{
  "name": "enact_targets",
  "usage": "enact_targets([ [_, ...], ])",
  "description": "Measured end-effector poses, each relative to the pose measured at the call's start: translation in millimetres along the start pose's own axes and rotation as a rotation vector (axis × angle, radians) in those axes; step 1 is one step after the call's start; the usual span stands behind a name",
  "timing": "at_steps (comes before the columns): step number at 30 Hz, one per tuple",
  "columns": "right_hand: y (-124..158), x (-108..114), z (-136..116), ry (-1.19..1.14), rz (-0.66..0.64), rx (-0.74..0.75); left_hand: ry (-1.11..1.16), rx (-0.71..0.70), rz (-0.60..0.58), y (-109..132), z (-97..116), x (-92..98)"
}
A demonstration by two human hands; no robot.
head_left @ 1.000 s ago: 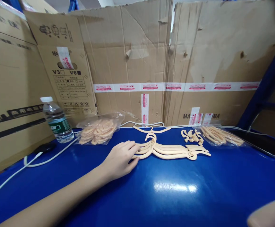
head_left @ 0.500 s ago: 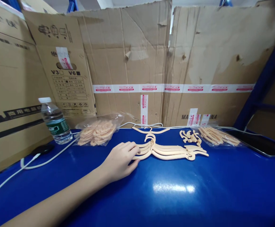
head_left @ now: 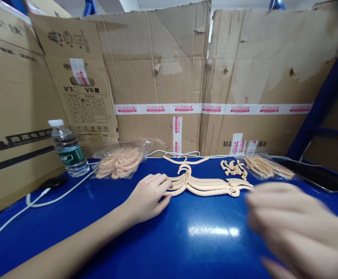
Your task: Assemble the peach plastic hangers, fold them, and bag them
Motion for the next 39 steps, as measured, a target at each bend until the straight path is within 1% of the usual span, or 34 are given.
enact_targets([
  [2, -27.2, -22.0, 10.6, -0.043, -0.08, 0.014, -0.009, 0.005, 0.003, 0.5, -0.3, -0.2],
  [4, -38.3, -50.0, 24.1, -0.096, -0.192, -0.032, -0.012, 0.013, 0.004, 0.6, -1.1, -1.3],
  [6, -33.5, -76.8, 35.7, -0.118, -0.327, -0.109, 0.009, 0.015, 0.005, 0.4, -1.2, -3.1],
  [8, -22.8, -90.9, 42.0, -0.116, -0.402, -0.16, 0.04, 0.008, 0.009, 0.3, -0.6, -5.0],
  [10, -16.4, -91.6, 46.5, -0.082, -0.389, -0.181, 0.058, -0.002, 0.011, 0.3, 0.2, -7.6],
  [14, -14.3, -87.4, 59.5, 0.0, -0.334, -0.224, 0.046, -0.021, 0.005, 0.2, 0.5, -14.0],
  [18, -13.4, -90.6, 69.6, 0.024, -0.336, -0.268, 0.032, -0.024, 0.018, -0.3, -1.6, -16.6],
  [28, -12.1, -90.9, 69.3, 0.057, -0.338, -0.273, 0.048, -0.004, 0.023, 0.8, -1.2, -16.9],
  [34, -13.0, -90.6, 65.8, 0.043, -0.343, -0.254, 0.082, -0.022, 0.048, 2.4, 3.0, -14.1],
  [39, -14.9, -90.0, 63.7, 0.023, -0.327, -0.237, 0.217, 0.021, 0.097, 2.0, -0.2, -4.8],
])
Point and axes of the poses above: each hand's wrist, its own y-axis away from the middle knuckle, its own x-axis out of the back of the hand, z = x × y, the point moved 10 cm from there along -y, towards the middle knuckle, and after that the axes turned 9 degrees about y, right-handed, at the moved point
